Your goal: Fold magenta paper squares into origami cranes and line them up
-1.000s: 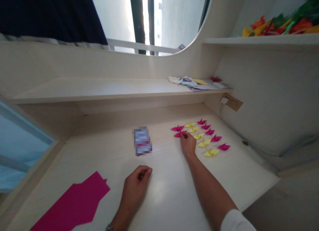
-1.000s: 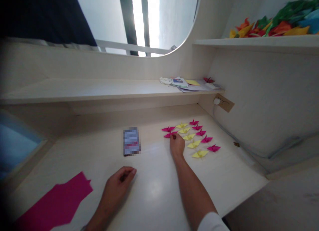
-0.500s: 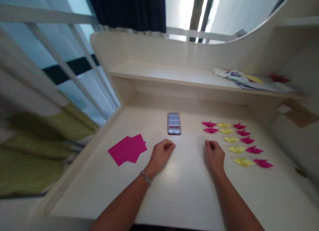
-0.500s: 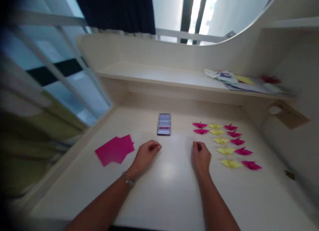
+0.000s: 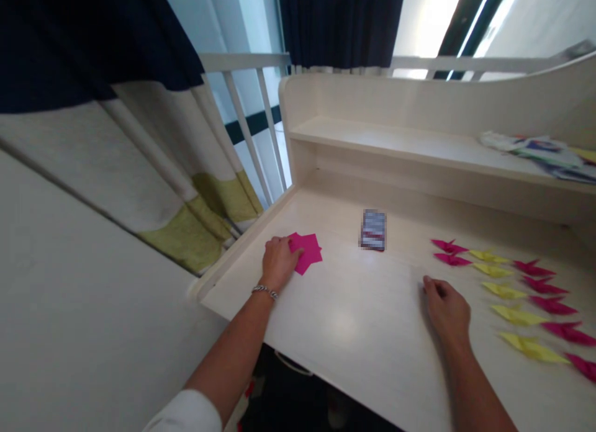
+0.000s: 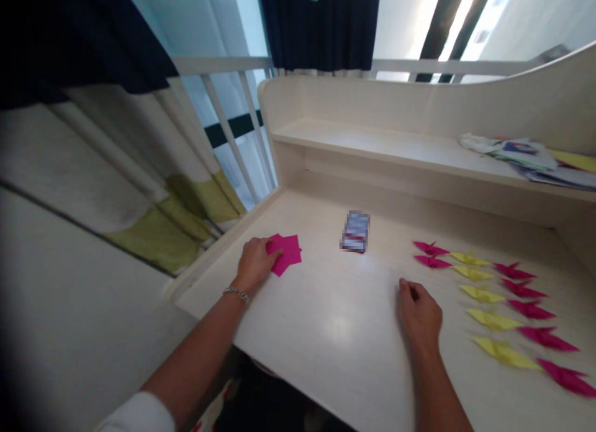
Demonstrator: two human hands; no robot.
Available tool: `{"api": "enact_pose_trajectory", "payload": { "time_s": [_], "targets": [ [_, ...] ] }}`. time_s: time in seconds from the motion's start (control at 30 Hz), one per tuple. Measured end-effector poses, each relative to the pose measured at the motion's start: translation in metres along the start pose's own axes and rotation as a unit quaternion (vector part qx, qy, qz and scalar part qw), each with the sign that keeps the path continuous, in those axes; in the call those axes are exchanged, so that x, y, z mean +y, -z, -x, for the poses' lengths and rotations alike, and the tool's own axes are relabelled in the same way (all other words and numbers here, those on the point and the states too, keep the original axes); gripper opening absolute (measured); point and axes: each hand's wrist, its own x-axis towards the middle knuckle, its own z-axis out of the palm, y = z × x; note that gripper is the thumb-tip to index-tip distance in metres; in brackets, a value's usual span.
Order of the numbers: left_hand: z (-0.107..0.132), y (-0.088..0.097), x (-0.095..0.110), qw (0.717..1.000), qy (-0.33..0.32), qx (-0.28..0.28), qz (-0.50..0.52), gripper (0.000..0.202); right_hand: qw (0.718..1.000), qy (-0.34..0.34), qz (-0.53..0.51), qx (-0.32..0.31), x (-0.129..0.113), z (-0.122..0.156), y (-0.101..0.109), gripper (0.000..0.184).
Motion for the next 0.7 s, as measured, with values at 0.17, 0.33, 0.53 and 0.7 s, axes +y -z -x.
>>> {"api": "enact_pose_trajectory", "payload": {
  "time_s": [0.17, 0.33, 0.53, 0.7],
  "targets": [
    [-0.002, -0.004, -0.011, 0.988, 0.049, -0.037, -0.139, 0.063, 1.0, 0.006, -0.012, -0.01, 0.002, 0.001, 0.002, 0.047],
    [-0.009, -0.009, -0.014, 0.98, 0.08, -0.084, -0.161, 0.062, 1.0, 0.007, -0.015, -0.021, 0.004, 0.0, 0.003, 0.047],
    [-0.008, -0.012, -0.017, 0.98, 0.075, -0.06, -0.176, 0.066, 1.0, 0.003, -0.01, -0.025, 0.005, -0.002, 0.002, 0.045],
    [-0.009, -0.012, -0.016, 0.98, 0.082, -0.072, -0.168, 0.061, 1.0, 0.012, -0.005, -0.025, 0.007, -0.003, 0.002, 0.046]
  ]
}}
